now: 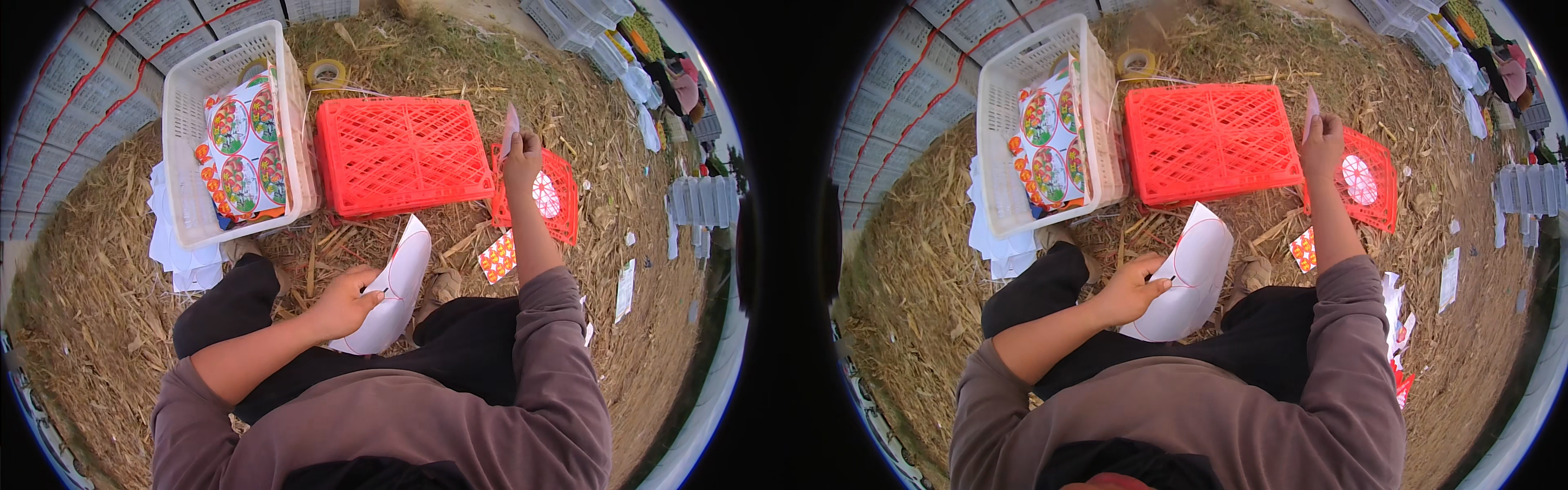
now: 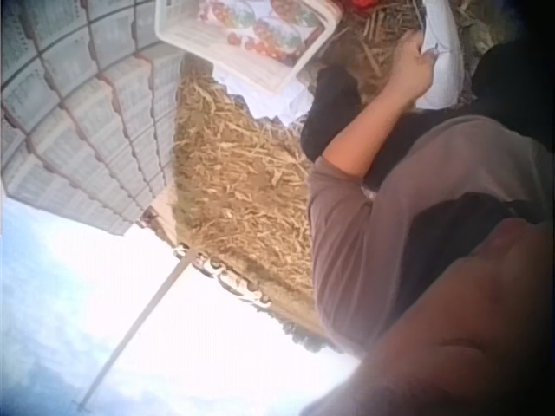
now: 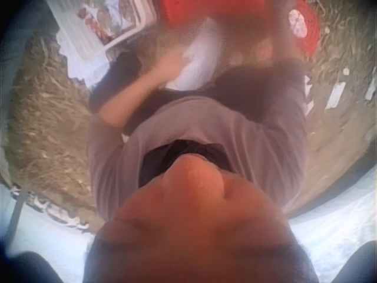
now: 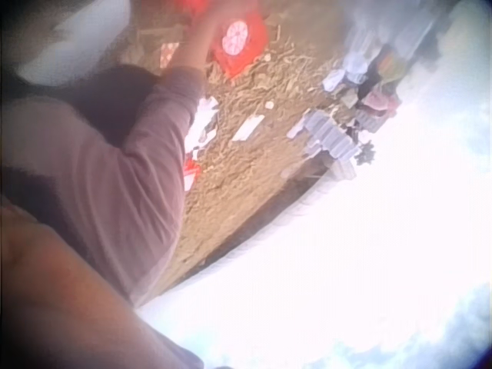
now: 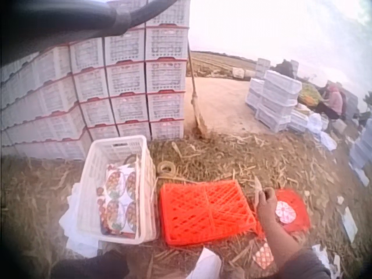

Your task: The person sits on a straw-covered ground and repeatedly peels circular stickers from sheets, then presses each sticker onto the top of stacked red plastic crates. The person handles sticker sheets and red crates throughout the clip.

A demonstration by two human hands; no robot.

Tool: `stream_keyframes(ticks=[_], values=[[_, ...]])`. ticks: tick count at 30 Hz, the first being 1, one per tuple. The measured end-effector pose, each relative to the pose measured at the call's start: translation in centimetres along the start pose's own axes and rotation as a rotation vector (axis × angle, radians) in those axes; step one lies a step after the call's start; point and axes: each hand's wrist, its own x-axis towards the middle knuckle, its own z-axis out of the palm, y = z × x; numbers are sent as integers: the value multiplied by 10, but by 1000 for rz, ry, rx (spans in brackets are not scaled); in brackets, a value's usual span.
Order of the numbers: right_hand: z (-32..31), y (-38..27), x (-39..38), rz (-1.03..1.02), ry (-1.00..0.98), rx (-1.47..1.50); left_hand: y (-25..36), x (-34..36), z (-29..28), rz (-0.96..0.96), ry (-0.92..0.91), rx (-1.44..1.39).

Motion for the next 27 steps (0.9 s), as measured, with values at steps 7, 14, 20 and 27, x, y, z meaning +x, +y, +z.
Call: stream_keyframes(ticks=[7, 14, 20, 27], values=[[135, 48, -76, -534, -366, -525, 10, 5, -2, 4, -162, 64], [142, 78, -87, -549, -573, -598, 4, 8, -7, -7, -190, 75], [152, 75, -77, -296, -637, -1073, 5, 13, -9, 14, -176, 75], [156, 61, -103, -593, -864, -897, 7, 16, -9, 50, -219, 142]])
